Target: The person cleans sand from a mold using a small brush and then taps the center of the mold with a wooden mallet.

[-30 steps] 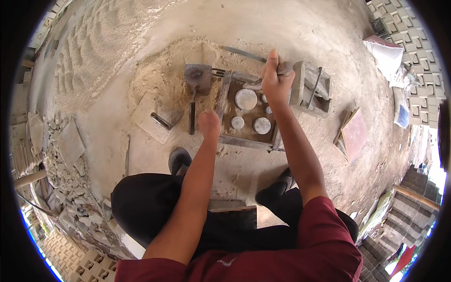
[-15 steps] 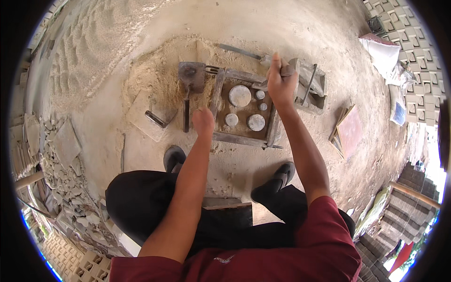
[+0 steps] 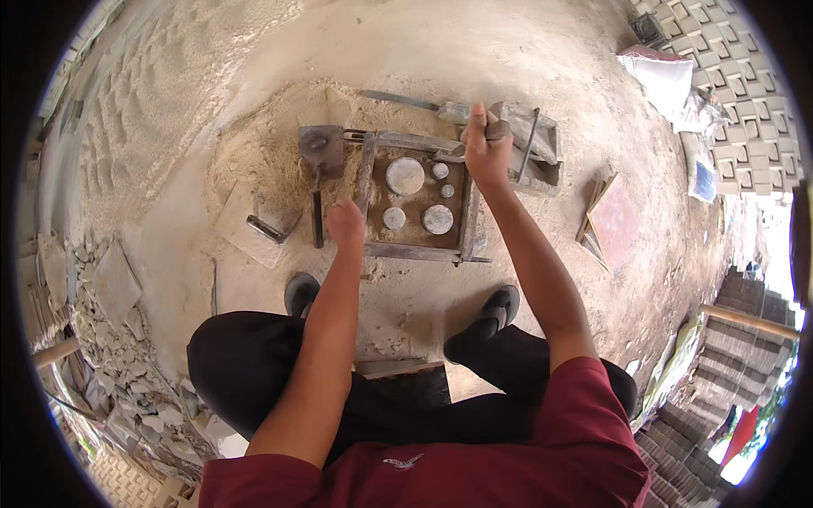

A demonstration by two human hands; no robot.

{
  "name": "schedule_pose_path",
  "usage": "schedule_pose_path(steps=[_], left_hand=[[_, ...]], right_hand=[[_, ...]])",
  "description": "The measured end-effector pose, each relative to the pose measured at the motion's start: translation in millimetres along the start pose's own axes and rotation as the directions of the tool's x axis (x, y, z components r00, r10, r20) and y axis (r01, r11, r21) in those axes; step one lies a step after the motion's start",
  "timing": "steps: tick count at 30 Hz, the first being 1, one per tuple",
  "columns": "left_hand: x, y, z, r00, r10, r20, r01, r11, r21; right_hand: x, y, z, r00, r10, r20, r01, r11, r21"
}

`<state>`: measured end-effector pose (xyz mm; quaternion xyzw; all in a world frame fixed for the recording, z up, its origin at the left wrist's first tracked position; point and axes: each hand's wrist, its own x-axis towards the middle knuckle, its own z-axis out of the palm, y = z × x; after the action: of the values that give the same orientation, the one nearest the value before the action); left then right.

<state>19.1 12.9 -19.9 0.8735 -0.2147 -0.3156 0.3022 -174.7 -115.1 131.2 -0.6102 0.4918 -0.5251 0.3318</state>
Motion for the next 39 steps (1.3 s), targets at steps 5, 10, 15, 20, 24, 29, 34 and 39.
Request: schedule_pose_path(steps=[5, 10, 15, 20, 24, 29, 34, 39], left_hand=[[-13, 20, -1, 0.986, 0.143, -0.085, -0.151, 0.984, -0.098], [-18, 103, -18, 0.522, 0.844, -0.123, -0.852, 0.508, -0.129], [-37, 171, 36, 0.272, 0.925, 0.265, -0.866, 0.356, -0.351], [-38, 214, 57, 0.365, 0.706, 0.607, -0.424, 0.706, -0.567], [-41, 217, 59, 0.558, 0.79, 0.256, -0.478, 0.558, -0.678], [-44, 183, 33, 0.599, 0.779, 0.184, -0.55, 0.567, -0.613], [-29, 160, 22, 0.628, 0.776, 0.064, -0.591, 0.529, -0.61], [-25, 166, 7, 0.651, 0.759, 0.033, -0.556, 0.506, -0.66]], right_hand=[[30, -11, -20, 0.911, -0.211, 0.354, 0.324, 0.898, -0.297], [64, -67, -42, 0.737, -0.162, 0.656, 0.513, 0.766, -0.388], [68, -67, -64, 0.687, -0.275, 0.673, 0.657, 0.631, -0.412], [69, -144, -112, 0.883, -0.363, 0.298, 0.441, 0.858, -0.264], [34, -169, -169, 0.945, -0.315, 0.083, 0.326, 0.904, -0.275], [17, -169, -216, 0.952, -0.149, 0.266, 0.26, 0.853, -0.452], [1, -181, -241, 0.915, -0.046, 0.4, 0.264, 0.819, -0.509], [-24, -186, -257, 0.922, 0.081, 0.378, 0.144, 0.836, -0.53]])
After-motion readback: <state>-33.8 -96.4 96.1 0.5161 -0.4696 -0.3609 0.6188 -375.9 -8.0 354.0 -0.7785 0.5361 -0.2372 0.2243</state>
